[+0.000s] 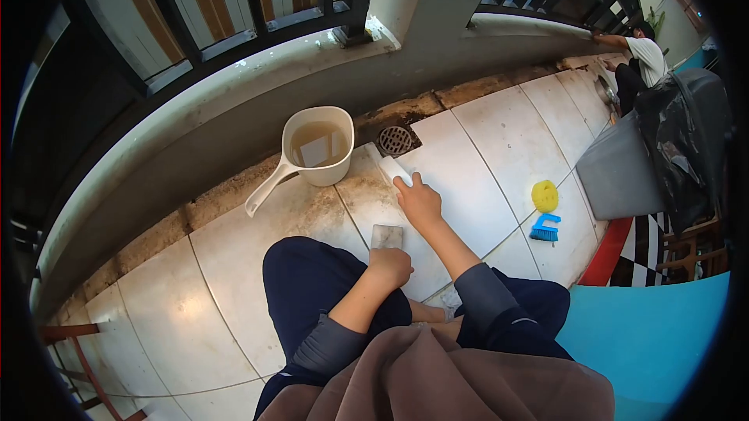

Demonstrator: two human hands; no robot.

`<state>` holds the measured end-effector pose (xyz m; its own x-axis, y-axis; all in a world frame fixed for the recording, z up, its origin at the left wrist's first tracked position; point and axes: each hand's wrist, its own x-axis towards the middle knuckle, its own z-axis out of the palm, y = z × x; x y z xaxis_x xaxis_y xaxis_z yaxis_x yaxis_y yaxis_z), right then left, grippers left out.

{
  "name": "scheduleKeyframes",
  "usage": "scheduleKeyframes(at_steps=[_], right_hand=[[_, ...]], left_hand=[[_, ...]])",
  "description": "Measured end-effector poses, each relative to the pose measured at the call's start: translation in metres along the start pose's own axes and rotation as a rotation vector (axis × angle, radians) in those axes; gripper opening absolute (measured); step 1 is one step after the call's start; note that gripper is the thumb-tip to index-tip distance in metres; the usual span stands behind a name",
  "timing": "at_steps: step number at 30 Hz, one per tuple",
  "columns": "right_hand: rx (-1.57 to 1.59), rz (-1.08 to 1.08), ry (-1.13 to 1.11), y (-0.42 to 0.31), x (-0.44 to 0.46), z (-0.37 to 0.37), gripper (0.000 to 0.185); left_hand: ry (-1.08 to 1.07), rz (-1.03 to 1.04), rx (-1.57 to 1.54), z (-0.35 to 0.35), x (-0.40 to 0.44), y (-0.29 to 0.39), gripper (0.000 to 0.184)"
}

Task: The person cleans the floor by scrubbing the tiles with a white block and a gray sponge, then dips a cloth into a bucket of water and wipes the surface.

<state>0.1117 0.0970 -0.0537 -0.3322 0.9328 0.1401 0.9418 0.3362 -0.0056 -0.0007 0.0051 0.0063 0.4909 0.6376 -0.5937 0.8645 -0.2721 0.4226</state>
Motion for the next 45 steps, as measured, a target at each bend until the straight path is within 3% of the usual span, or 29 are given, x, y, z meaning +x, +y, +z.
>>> scheduleKeyframes(at_steps=[11,19,22,33,41,45], right_hand=[[-0.002,0.020,-0.124,0.021,-0.144,-0.047,0.033],[0.003,0.003,0.025,-0.001,-0.007,0.001,0.034],[0.028,-0.035,0.025,0.003,0.006,0.002,0.033],[0.007,0.028,-0.240,0.038,-0.199,-0.063,0.034],[0.016,0.029,-0.038,0.012,-0.053,-0.015,0.033],[0.041,-0.021,-0.034,0.015,-0.039,-0.014,0.032]], left_hand=[[0.007,0.001,-0.031,-0.002,0.001,0.001,0.035],[-0.002,0.005,-0.013,-0.001,0.000,0.000,0.036],[-0.015,-0.008,-0.003,-0.006,-0.002,0.000,0.036],[0.012,-0.004,-0.001,0.003,0.004,0.007,0.029],[0.002,0.004,0.016,0.001,-0.001,0.004,0.037],[-0.006,-0.042,0.009,0.004,-0.004,-0.002,0.038]])
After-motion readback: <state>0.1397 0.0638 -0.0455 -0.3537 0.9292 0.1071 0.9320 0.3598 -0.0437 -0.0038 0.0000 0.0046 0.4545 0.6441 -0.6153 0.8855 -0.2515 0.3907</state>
